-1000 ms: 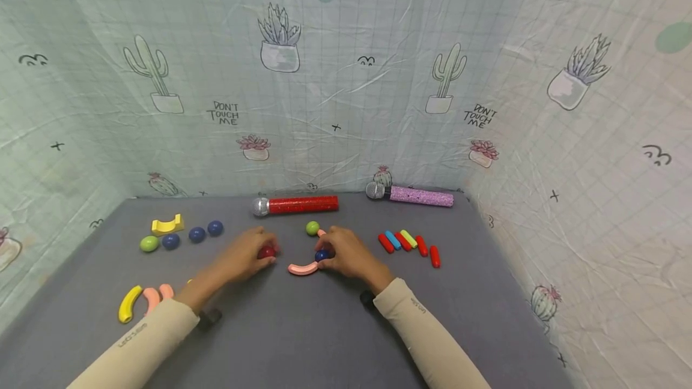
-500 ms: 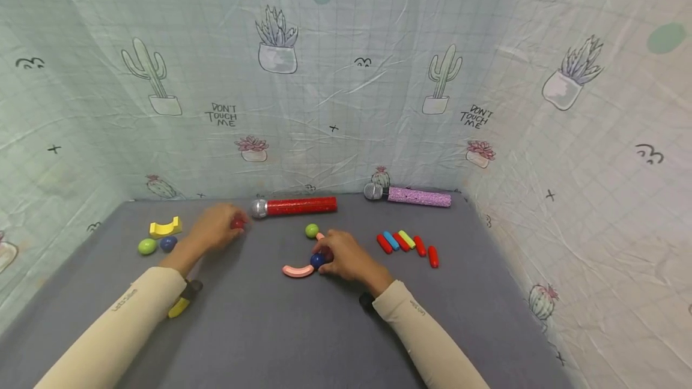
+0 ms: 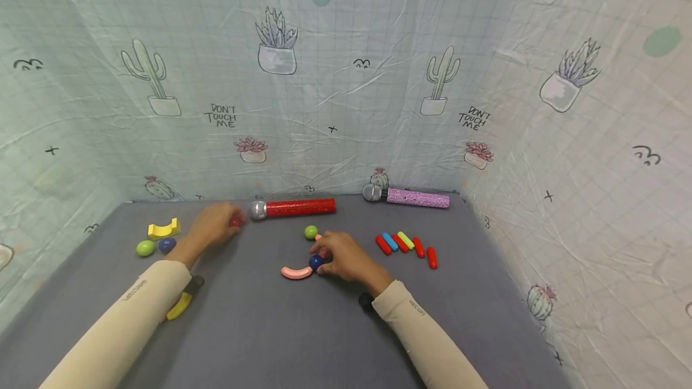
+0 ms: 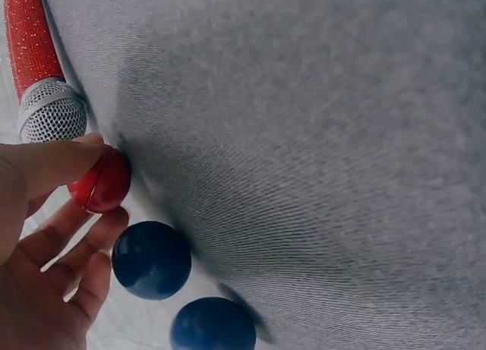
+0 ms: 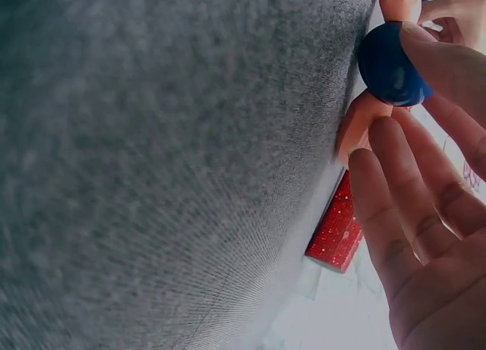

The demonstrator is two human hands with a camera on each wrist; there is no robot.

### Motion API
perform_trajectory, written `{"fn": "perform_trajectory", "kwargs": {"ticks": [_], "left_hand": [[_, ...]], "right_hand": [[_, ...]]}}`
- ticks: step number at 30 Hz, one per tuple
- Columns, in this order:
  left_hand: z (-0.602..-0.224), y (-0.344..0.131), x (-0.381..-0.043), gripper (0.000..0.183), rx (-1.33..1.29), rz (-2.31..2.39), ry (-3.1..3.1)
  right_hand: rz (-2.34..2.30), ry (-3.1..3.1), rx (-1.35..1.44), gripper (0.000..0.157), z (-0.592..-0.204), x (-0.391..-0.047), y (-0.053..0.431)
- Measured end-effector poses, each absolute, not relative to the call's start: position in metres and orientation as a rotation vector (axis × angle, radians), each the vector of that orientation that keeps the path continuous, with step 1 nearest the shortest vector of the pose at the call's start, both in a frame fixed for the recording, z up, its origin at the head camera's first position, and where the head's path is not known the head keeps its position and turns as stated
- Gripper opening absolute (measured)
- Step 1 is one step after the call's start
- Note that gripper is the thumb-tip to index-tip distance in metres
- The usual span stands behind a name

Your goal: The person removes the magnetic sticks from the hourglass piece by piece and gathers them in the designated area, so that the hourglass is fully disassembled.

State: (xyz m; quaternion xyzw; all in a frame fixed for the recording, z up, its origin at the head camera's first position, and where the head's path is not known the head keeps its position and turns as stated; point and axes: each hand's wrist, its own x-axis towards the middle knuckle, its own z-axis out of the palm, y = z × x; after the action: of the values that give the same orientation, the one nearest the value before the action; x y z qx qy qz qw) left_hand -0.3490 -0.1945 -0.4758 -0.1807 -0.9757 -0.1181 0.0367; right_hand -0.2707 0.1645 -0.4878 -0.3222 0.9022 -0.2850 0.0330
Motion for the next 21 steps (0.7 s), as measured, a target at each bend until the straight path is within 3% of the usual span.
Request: {"fn": "perform_trajectory", "kwargs": {"ticks": [6, 11, 21], "left_hand": [[-0.478, -0.194, -0.342, 0.023, -0.534, -0.356, -2.886], [-0.468, -0.175, -0.317, 0.022, -0.541, -0.435, -2.8], [-0.47, -0.116, -0.261, 0.027, -0.85, -0.499, -2.818]], "right_hand": [[-0.842, 2.763, -0.998, 0.036, -0.49, -0.273, 0.163], [-0.853, 2.749, -0.995, 0.035, -0.49, -0.273, 0.161], [-0.948, 2.723, -1.009, 0.044, -0.489, -0.278, 0.168]]}}
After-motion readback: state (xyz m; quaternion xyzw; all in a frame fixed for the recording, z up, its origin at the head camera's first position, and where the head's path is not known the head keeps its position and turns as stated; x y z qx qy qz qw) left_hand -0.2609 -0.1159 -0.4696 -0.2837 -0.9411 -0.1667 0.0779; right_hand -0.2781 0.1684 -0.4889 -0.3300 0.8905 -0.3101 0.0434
